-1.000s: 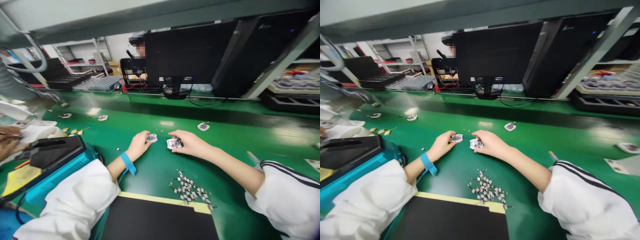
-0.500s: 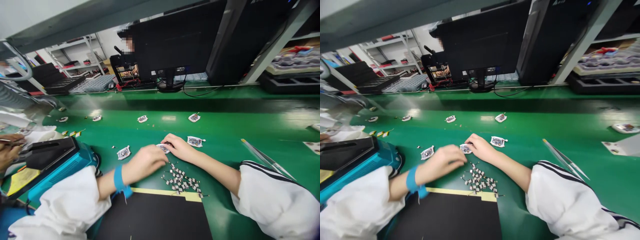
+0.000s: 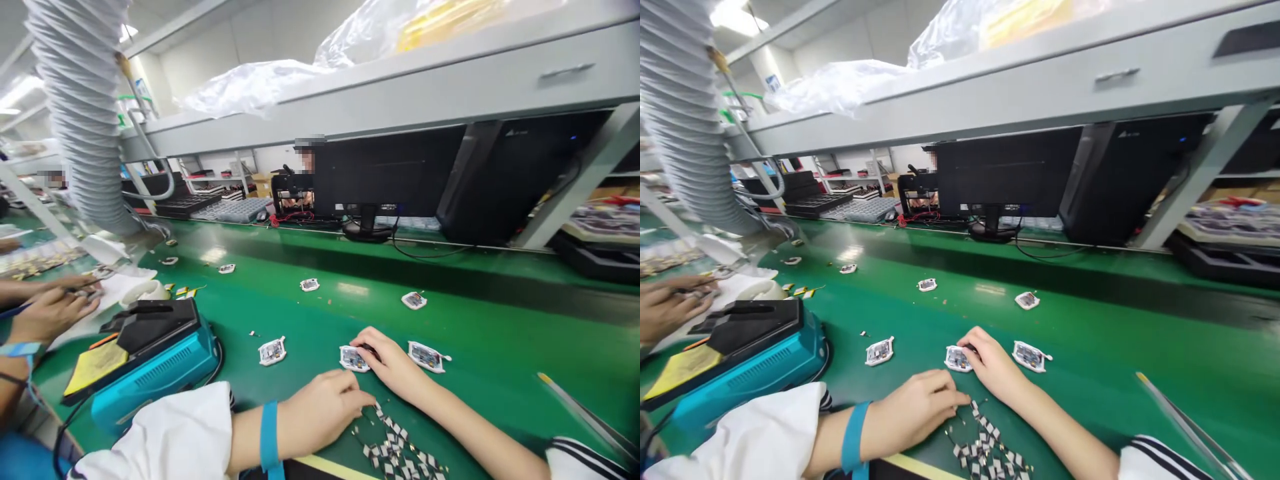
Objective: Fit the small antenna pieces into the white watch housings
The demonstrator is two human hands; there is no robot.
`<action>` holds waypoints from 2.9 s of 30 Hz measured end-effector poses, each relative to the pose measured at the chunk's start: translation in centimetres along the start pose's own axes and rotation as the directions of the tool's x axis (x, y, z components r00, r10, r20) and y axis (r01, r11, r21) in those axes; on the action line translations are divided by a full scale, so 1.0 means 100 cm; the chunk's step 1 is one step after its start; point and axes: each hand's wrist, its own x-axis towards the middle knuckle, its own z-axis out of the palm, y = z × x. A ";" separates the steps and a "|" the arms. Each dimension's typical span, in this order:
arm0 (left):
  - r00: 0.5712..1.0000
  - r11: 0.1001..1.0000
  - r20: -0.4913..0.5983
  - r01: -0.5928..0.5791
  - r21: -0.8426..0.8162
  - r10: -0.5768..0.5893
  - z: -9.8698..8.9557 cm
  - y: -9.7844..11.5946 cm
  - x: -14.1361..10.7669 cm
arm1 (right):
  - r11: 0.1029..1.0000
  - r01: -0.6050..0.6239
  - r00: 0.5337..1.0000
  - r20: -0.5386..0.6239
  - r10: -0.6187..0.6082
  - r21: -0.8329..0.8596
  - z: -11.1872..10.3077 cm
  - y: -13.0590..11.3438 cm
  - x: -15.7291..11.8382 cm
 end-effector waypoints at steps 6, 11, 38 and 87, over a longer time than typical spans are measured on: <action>0.899 0.636 0.019 0.324 -0.700 -0.437 -0.019 -0.015 -0.011 | 0.999 -0.027 1.000 0.010 0.027 0.017 0.001 0.001 0.004; 0.795 0.298 0.128 0.364 -0.882 -0.594 -0.013 -0.031 -0.018 | 0.997 -0.072 0.997 -0.004 0.072 0.032 0.008 -0.001 0.005; 0.784 -0.079 0.267 0.271 -0.959 -0.560 -0.022 -0.030 -0.015 | 0.978 0.197 0.961 -0.209 -0.180 0.066 0.015 -0.047 -0.005; 0.993 0.983 -0.098 0.080 0.164 -0.065 -0.018 -0.044 0.005 | 0.995 0.100 0.987 0.128 -0.097 -0.021 0.009 0.001 0.005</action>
